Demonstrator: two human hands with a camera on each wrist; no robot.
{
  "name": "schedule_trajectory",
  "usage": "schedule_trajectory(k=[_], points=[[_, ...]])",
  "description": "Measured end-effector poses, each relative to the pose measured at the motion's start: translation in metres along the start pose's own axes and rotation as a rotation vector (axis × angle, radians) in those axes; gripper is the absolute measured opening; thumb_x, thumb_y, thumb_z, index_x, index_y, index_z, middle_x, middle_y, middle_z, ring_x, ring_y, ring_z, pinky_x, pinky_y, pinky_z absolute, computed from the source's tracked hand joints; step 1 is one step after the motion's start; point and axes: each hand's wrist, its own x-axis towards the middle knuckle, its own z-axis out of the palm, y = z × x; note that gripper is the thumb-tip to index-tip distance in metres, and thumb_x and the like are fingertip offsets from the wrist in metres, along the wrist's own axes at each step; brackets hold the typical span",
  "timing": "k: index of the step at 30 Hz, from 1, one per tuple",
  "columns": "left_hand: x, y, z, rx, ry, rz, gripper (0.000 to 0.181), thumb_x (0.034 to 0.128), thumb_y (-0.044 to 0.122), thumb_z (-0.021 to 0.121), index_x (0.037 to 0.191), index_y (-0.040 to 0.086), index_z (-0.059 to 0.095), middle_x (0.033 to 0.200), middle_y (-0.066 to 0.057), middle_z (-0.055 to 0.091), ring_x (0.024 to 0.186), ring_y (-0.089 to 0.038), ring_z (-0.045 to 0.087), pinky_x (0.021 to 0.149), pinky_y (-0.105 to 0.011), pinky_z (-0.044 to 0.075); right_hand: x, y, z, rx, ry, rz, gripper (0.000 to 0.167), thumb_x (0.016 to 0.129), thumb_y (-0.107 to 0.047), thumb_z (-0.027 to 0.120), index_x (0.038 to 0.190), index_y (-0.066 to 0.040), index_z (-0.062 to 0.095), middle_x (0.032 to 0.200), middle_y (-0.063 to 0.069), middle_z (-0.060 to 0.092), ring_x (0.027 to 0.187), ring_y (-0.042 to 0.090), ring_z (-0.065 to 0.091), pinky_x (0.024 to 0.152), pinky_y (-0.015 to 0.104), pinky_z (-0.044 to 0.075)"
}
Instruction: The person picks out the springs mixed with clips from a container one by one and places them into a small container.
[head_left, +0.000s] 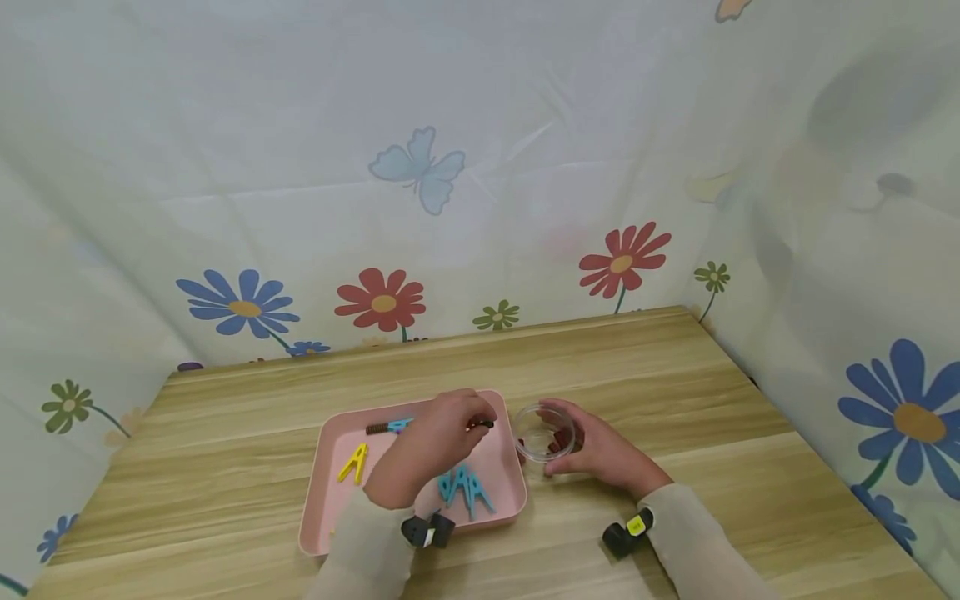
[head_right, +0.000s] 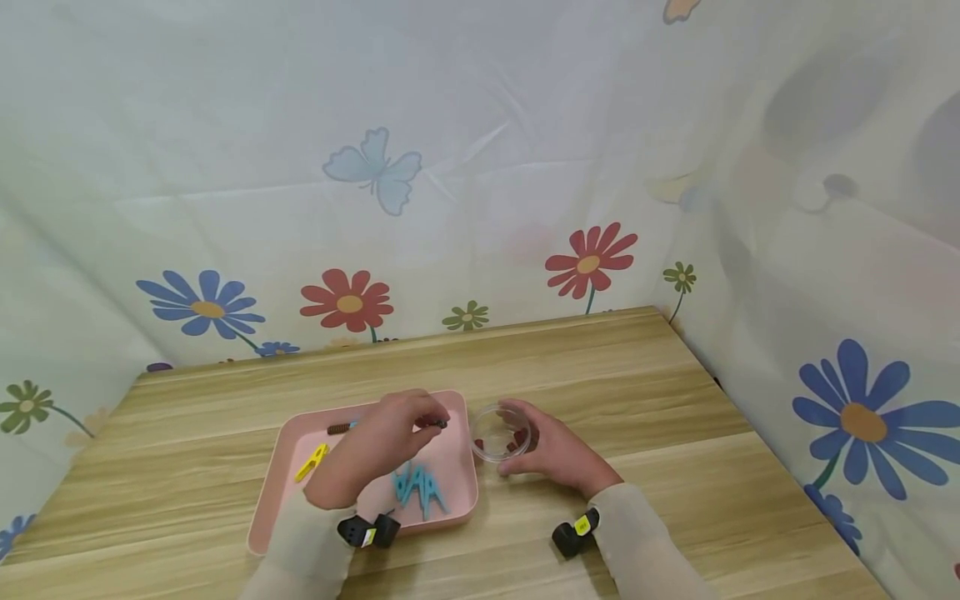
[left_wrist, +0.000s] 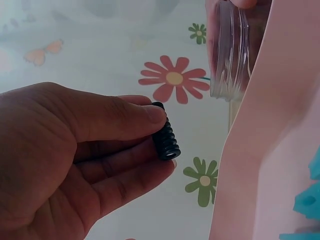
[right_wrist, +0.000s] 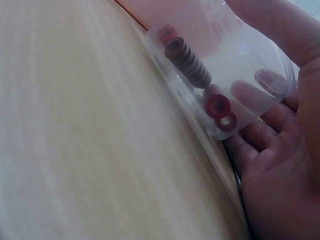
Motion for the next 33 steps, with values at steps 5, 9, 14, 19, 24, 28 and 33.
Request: schedule_trajectory(k=[5,9,14,19,24,28,33], points=[[0.002,0.003,0.002,0.019,-0.004,0.017,0.017,0.0930,0.014,0.064,0.107,0.010,0.072,0.100,0.001,0.067,0.088,-0.012,0.060,0.080,-0.030,0.055,0.001,0.000,0.001,0.012,-0.001,0.001,0.086,0.075,-0.026,0.084,0.146,-0.029,0.036,0.149,-0.002,0.044,0.140,0.020,0.040,0.113,0.049,0.034],[0.004,0.006,0.002,0.025,0.002,0.030,0.014,0.0932,0.015,0.064,0.104,0.013,0.073,0.100,0.003,0.066,0.087,-0.011,0.058,0.082,-0.028,0.055,0.001,0.001,0.001,0.008,-0.002,-0.002,0.086,0.075,-0.026,0.084,0.146,-0.030,0.036,0.149,-0.001,0.044,0.140,0.020,0.040,0.113,0.050,0.033],[0.006,0.009,0.003,0.021,0.010,0.052,0.014,0.0929,0.016,0.065,0.104,0.013,0.072,0.098,0.003,0.066,0.086,-0.011,0.060,0.081,-0.027,0.055,0.001,0.002,0.001,-0.003,-0.004,-0.004,0.085,0.075,-0.027,0.084,0.146,-0.030,0.036,0.149,-0.002,0.044,0.140,0.020,0.040,0.113,0.049,0.033],[0.006,0.011,0.006,0.028,0.022,0.058,0.015,0.0930,0.016,0.064,0.106,0.014,0.073,0.101,0.002,0.068,0.090,-0.011,0.062,0.083,-0.028,0.056,0.002,0.002,0.000,-0.011,-0.014,-0.003,0.085,0.076,-0.027,0.083,0.147,-0.030,0.035,0.149,-0.004,0.044,0.140,0.018,0.040,0.106,0.021,0.038],[0.007,0.014,0.009,0.023,0.041,0.064,0.017,0.0927,0.014,0.064,0.107,0.013,0.073,0.104,0.001,0.068,0.094,-0.013,0.064,0.085,-0.029,0.056,0.001,0.001,-0.001,-0.006,-0.023,-0.011,0.086,0.077,-0.026,0.082,0.148,-0.027,0.034,0.150,-0.002,0.043,0.138,0.019,0.042,0.100,0.014,0.040],[0.008,0.016,0.011,0.021,0.050,0.084,0.017,0.0933,0.013,0.063,0.108,0.012,0.072,0.106,0.000,0.068,0.097,-0.014,0.064,0.087,-0.030,0.055,0.001,0.000,-0.001,-0.002,-0.027,-0.019,0.087,0.078,-0.025,0.082,0.149,-0.025,0.033,0.151,0.000,0.042,0.134,0.020,0.047,0.099,0.020,0.044],[0.009,0.016,0.015,0.028,0.074,0.121,0.017,0.0933,0.013,0.063,0.107,0.012,0.073,0.105,0.000,0.068,0.096,-0.013,0.064,0.086,-0.029,0.055,0.001,0.001,-0.002,-0.007,-0.024,-0.011,0.088,0.078,-0.026,0.082,0.150,-0.023,0.031,0.151,-0.001,0.042,0.134,0.020,0.046,0.103,0.030,0.044]])
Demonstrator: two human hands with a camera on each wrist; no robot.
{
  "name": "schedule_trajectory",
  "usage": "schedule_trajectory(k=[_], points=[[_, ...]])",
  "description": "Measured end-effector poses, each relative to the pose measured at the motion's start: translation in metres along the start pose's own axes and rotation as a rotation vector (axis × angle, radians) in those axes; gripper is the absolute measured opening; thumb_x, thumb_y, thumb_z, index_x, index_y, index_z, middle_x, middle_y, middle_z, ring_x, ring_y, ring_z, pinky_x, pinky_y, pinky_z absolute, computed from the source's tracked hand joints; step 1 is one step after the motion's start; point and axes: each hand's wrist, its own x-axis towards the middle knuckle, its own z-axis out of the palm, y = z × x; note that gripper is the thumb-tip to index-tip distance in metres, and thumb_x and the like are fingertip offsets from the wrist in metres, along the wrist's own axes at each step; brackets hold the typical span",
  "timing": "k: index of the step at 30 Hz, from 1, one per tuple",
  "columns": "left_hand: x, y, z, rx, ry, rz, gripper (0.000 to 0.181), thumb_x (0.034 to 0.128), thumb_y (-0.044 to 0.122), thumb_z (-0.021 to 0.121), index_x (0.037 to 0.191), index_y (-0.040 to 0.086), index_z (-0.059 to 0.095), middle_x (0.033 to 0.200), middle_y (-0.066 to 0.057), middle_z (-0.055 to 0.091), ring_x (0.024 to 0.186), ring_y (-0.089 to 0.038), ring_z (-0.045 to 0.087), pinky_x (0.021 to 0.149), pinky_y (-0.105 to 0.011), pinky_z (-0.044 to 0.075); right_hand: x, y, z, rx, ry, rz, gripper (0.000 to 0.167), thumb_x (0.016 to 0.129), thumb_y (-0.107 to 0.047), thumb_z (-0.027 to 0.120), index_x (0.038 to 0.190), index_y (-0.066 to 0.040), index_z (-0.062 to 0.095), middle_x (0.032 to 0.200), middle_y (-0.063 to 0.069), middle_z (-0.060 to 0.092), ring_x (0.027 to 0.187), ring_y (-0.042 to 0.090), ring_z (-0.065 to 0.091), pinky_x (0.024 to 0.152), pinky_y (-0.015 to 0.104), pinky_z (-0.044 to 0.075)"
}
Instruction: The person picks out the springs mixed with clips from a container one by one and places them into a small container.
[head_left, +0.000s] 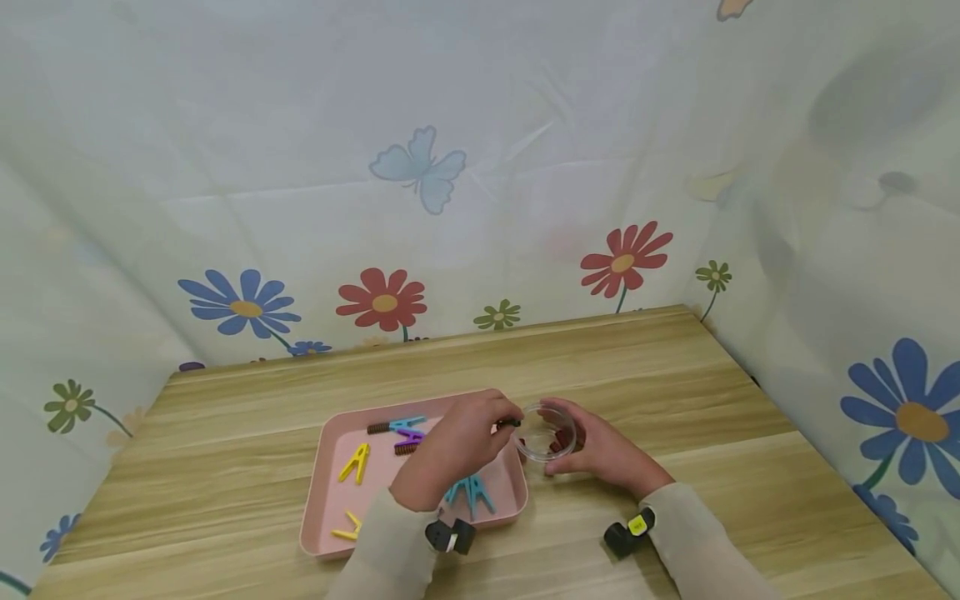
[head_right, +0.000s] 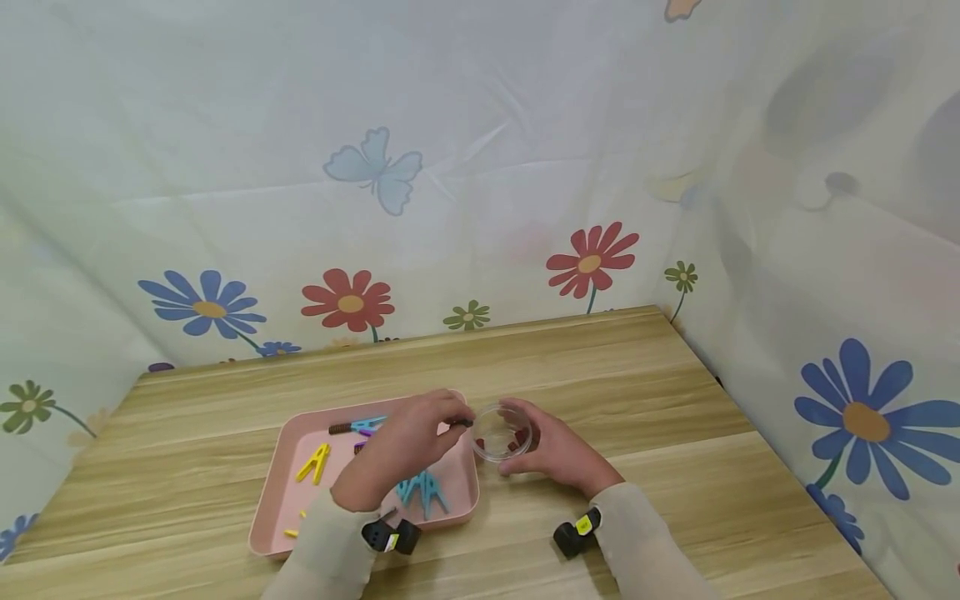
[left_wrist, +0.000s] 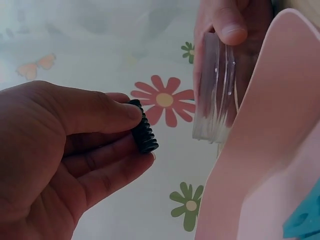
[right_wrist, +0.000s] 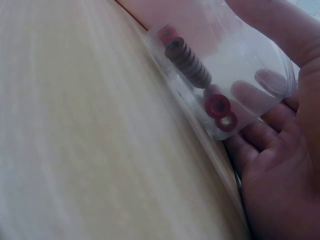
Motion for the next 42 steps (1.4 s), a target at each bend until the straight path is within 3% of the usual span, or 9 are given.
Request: schedule_trajectory(k=[5,9,16,22,33,42], points=[[0.000,0.001,0.004,0.018,0.032,0.043,0.015,0.0921,0.014,0.065,0.105,0.013,0.073,0.101,0.001,0.069,0.094,-0.012,0.064,0.085,-0.028,0.055,-0.001,0.000,0.000,-0.003,0.004,-0.009,0.088,0.078,-0.026,0.081,0.150,-0.022,0.031,0.151,0.001,0.041,0.140,0.023,0.040,0.109,0.046,0.038],[0.001,0.001,0.006,0.037,0.062,0.075,0.014,0.0920,0.015,0.065,0.103,0.013,0.073,0.099,0.002,0.069,0.092,-0.012,0.064,0.083,-0.028,0.055,-0.001,0.000,0.001,-0.006,0.001,-0.021,0.088,0.078,-0.025,0.081,0.151,-0.020,0.031,0.152,0.002,0.041,0.141,0.024,0.038,0.110,0.050,0.036],[0.003,0.003,0.011,0.027,0.052,0.074,0.016,0.0921,0.015,0.065,0.105,0.012,0.073,0.101,0.001,0.070,0.095,-0.013,0.062,0.087,-0.028,0.054,-0.001,0.002,0.000,-0.012,0.005,-0.035,0.087,0.078,-0.025,0.081,0.150,-0.023,0.031,0.151,0.004,0.042,0.139,0.025,0.041,0.107,0.043,0.041],[0.005,0.003,0.017,0.034,0.034,0.071,0.018,0.0939,0.015,0.062,0.109,0.013,0.072,0.104,0.002,0.069,0.096,-0.013,0.059,0.087,-0.027,0.053,-0.001,0.002,-0.001,0.008,-0.011,-0.058,0.088,0.079,-0.022,0.081,0.151,-0.017,0.029,0.151,0.008,0.042,0.135,0.028,0.044,0.101,0.035,0.047],[0.005,0.005,0.026,-0.012,-0.002,0.069,0.021,0.0964,0.013,0.059,0.113,0.013,0.070,0.110,0.001,0.067,0.098,-0.011,0.062,0.086,-0.023,0.053,-0.002,0.003,-0.001,0.000,-0.006,-0.064,0.088,0.079,-0.023,0.081,0.151,-0.017,0.030,0.151,0.006,0.041,0.132,0.027,0.047,0.103,0.037,0.045],[0.005,0.007,0.031,0.019,-0.006,0.102,0.021,0.0972,0.012,0.057,0.114,0.013,0.069,0.110,0.002,0.066,0.101,-0.010,0.062,0.090,-0.024,0.052,-0.001,0.003,-0.001,-0.017,0.007,-0.051,0.089,0.077,-0.025,0.082,0.150,-0.020,0.032,0.151,0.003,0.042,0.134,0.025,0.046,0.108,0.041,0.040]])
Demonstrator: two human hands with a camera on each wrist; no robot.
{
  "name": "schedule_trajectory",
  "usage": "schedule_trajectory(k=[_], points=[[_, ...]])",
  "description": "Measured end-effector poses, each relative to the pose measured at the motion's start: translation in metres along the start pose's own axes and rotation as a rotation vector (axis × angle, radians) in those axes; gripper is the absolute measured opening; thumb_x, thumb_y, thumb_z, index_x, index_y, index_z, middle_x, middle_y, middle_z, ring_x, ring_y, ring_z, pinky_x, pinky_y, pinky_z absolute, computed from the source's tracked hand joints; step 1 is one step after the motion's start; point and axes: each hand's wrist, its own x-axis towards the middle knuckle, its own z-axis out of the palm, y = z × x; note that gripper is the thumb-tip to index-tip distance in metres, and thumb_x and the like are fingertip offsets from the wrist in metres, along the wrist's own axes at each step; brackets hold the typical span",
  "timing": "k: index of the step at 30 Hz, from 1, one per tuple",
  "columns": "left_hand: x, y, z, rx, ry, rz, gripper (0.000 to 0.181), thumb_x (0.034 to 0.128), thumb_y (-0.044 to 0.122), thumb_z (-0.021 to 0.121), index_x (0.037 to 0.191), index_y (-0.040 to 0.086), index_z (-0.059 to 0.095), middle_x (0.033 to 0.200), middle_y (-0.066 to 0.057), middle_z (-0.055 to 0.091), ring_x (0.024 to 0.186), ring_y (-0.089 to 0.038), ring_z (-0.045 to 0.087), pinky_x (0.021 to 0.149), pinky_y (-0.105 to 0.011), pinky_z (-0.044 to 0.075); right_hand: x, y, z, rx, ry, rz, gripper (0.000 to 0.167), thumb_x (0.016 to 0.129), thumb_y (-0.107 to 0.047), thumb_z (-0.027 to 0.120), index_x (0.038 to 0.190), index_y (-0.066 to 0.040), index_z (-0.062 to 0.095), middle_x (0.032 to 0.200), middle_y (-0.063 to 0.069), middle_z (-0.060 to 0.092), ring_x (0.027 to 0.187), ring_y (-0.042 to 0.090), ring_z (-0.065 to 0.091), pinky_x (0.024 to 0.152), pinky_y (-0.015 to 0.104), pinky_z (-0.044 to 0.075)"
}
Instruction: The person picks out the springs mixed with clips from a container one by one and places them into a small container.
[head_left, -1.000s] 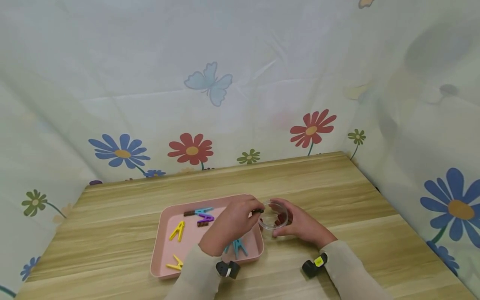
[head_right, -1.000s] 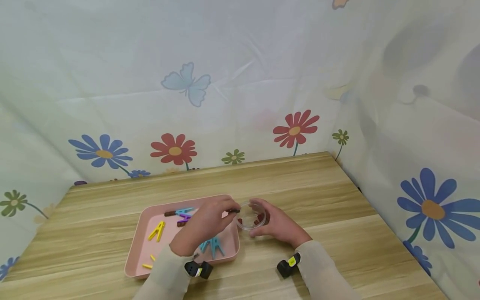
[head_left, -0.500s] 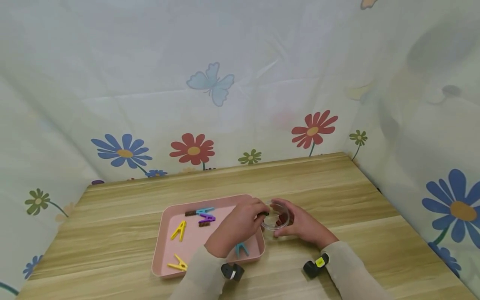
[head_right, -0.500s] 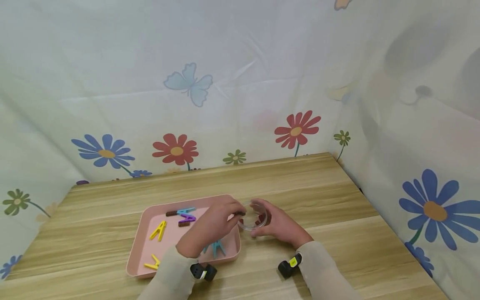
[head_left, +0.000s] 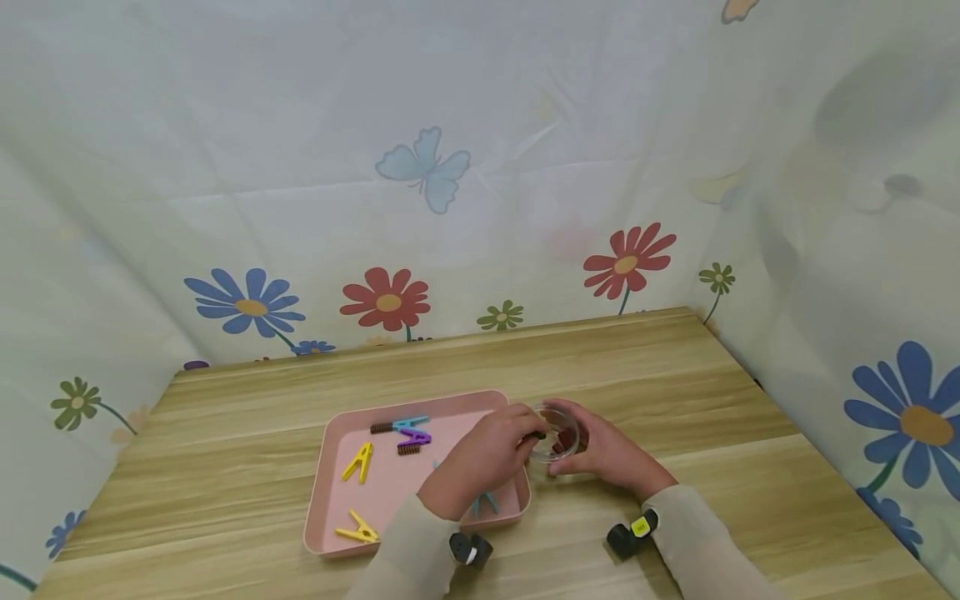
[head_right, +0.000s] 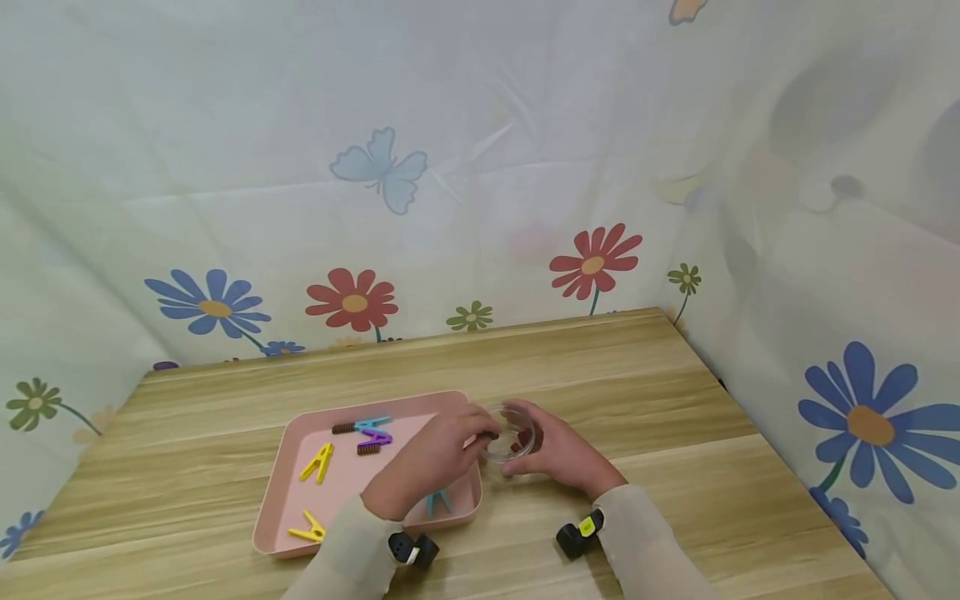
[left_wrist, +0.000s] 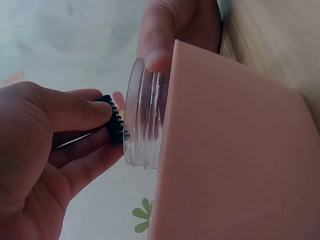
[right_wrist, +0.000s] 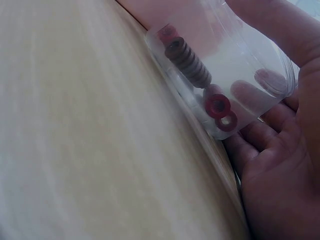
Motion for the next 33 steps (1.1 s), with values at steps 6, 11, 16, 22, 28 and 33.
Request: schedule_trajectory(k=[6,11,16,22,28,33], points=[[-0.0002,0.0007,0.0046,0.002,0.016,0.033,0.019,0.0969,0.012,0.058,0.111,0.011,0.070,0.108,0.001,0.066,0.099,-0.011,0.063,0.088,-0.023,0.053,0.0000,0.0003,0.0004,0.011,0.001,-0.001,0.089,0.076,-0.026,0.083,0.149,-0.020,0.033,0.150,0.004,0.043,0.135,0.025,0.044,0.106,0.030,0.041],[-0.0013,0.0003,0.0074,0.007,0.022,0.057,0.019,0.0975,0.012,0.056,0.112,0.012,0.070,0.109,0.002,0.066,0.101,-0.009,0.063,0.086,-0.019,0.052,0.0000,0.0003,0.0006,0.018,0.002,0.006,0.090,0.077,-0.024,0.082,0.150,-0.018,0.031,0.150,0.002,0.043,0.134,0.024,0.045,0.101,0.022,0.042],[-0.0015,-0.0015,0.0096,0.014,0.032,0.077,0.020,0.0971,0.010,0.056,0.112,0.012,0.070,0.111,0.003,0.067,0.104,-0.009,0.063,0.088,-0.019,0.052,-0.0003,0.0004,0.0012,0.009,0.012,0.032,0.087,0.076,-0.025,0.083,0.148,-0.030,0.034,0.149,-0.004,0.044,0.136,0.019,0.044,0.102,0.020,0.040],[-0.0016,-0.0018,0.0099,0.023,0.025,0.076,0.020,0.0974,0.011,0.056,0.112,0.012,0.070,0.113,0.003,0.067,0.106,-0.009,0.063,0.089,-0.020,0.051,0.0000,0.0011,0.0016,0.009,0.010,0.030,0.087,0.077,-0.024,0.082,0.149,-0.028,0.033,0.150,-0.003,0.043,0.137,0.020,0.043,0.103,0.021,0.040],[-0.0016,-0.0017,0.0088,0.036,-0.002,0.064,0.022,0.0980,0.012,0.054,0.113,0.013,0.070,0.115,0.003,0.066,0.108,-0.008,0.062,0.089,-0.019,0.051,0.0007,0.0010,0.0012,0.014,0.003,0.011,0.090,0.077,-0.024,0.082,0.151,-0.018,0.031,0.151,0.001,0.042,0.137,0.024,0.043,0.106,0.030,0.041],[-0.0009,-0.0024,0.0086,0.035,-0.017,0.058,0.023,0.0971,0.011,0.055,0.114,0.014,0.070,0.116,0.003,0.066,0.108,-0.009,0.062,0.090,-0.020,0.051,0.0010,0.0018,0.0005,0.013,0.007,0.020,0.090,0.076,-0.025,0.083,0.150,-0.021,0.031,0.150,-0.002,0.043,0.136,0.021,0.044,0.104,0.025,0.041]])
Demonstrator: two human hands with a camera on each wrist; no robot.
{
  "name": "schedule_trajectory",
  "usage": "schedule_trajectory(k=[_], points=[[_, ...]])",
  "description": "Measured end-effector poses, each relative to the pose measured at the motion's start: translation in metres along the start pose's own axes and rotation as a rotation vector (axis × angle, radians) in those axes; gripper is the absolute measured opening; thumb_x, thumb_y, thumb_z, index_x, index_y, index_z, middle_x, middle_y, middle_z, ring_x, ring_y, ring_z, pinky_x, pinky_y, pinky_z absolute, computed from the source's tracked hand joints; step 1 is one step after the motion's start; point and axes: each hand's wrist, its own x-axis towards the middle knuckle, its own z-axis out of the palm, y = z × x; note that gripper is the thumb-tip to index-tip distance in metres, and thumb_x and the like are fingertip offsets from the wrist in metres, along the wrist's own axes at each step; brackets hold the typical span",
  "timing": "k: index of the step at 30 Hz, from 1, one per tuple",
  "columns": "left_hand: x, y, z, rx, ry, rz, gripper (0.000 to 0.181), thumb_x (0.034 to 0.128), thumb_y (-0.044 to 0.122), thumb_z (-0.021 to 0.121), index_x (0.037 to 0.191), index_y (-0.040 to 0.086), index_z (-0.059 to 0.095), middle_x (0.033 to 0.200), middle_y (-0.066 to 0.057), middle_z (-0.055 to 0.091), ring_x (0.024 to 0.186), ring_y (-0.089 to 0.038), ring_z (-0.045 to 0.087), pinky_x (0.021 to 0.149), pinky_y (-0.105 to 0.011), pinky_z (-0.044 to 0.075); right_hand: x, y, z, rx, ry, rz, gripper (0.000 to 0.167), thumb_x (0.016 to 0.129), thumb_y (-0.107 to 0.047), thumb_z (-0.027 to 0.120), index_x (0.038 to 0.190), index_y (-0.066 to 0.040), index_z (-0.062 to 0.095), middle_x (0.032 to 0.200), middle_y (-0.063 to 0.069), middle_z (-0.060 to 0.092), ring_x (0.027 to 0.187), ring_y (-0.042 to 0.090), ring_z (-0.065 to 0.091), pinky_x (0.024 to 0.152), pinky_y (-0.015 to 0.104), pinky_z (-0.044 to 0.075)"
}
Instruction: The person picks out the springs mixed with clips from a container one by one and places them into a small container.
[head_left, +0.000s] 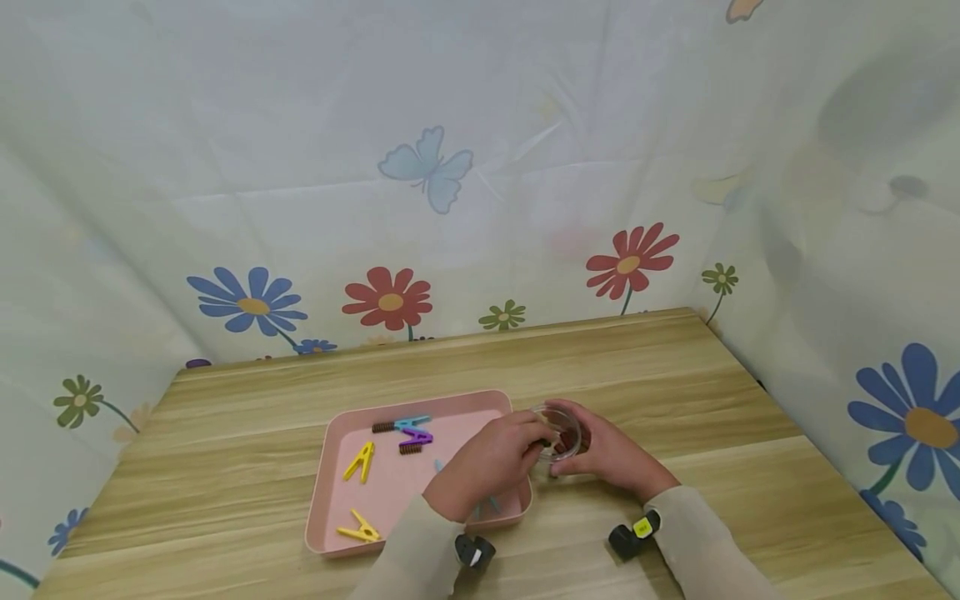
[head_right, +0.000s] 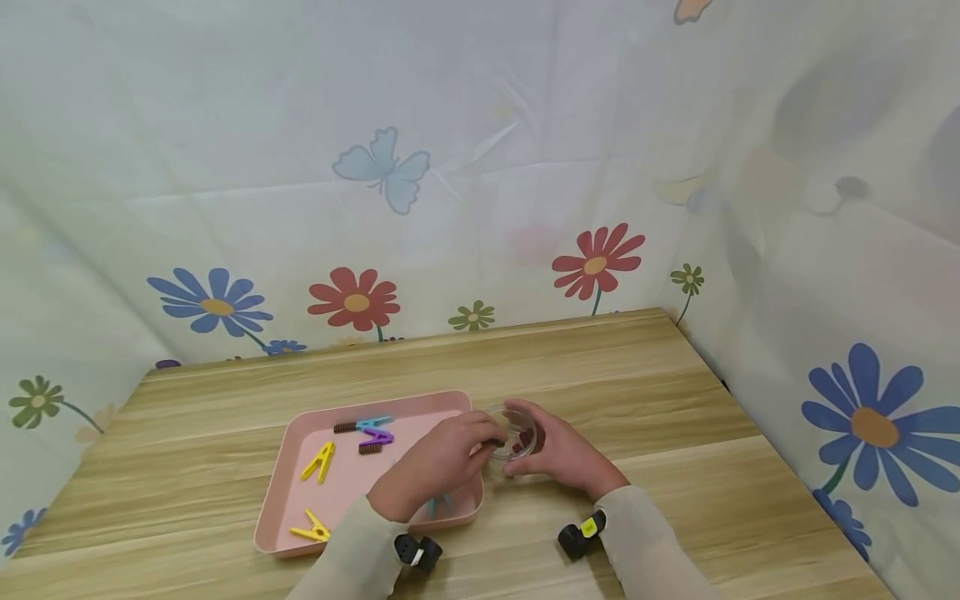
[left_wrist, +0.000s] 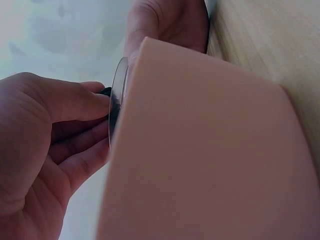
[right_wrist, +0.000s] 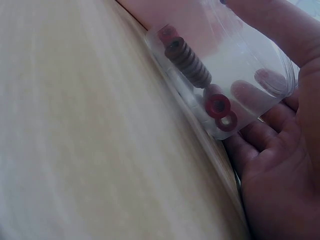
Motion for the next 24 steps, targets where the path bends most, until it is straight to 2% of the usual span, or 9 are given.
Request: schedule_trajectory(k=[3,11,24], points=[[0.0002,-0.0004,0.0003,-0.013,-0.007,-0.005,0.023,0.0965,0.010,0.056,0.114,0.014,0.070,0.115,0.003,0.067,0.108,-0.008,0.062,0.090,-0.021,0.051,-0.0001,-0.0003,-0.0001,0.001,-0.005,-0.005,0.090,0.076,-0.025,0.083,0.150,-0.021,0.031,0.150,-0.001,0.042,0.136,0.022,0.044,0.104,0.026,0.042],[0.0001,-0.0012,0.0003,-0.020,-0.007,-0.003,0.024,0.0962,0.008,0.054,0.113,0.013,0.070,0.113,0.004,0.067,0.105,-0.008,0.062,0.088,-0.020,0.051,-0.0011,-0.0022,-0.0007,-0.001,-0.020,-0.016,0.088,0.078,-0.025,0.081,0.150,-0.022,0.031,0.151,0.003,0.041,0.135,0.025,0.045,0.106,0.039,0.042],[0.0003,-0.0002,-0.0017,-0.021,-0.005,0.004,0.023,0.0950,0.008,0.056,0.112,0.013,0.071,0.112,0.003,0.067,0.104,-0.007,0.062,0.088,-0.021,0.052,-0.0016,-0.0004,-0.0007,-0.015,-0.006,-0.019,0.090,0.078,-0.024,0.081,0.151,-0.018,0.030,0.151,0.003,0.042,0.134,0.026,0.046,0.105,0.035,0.043]])
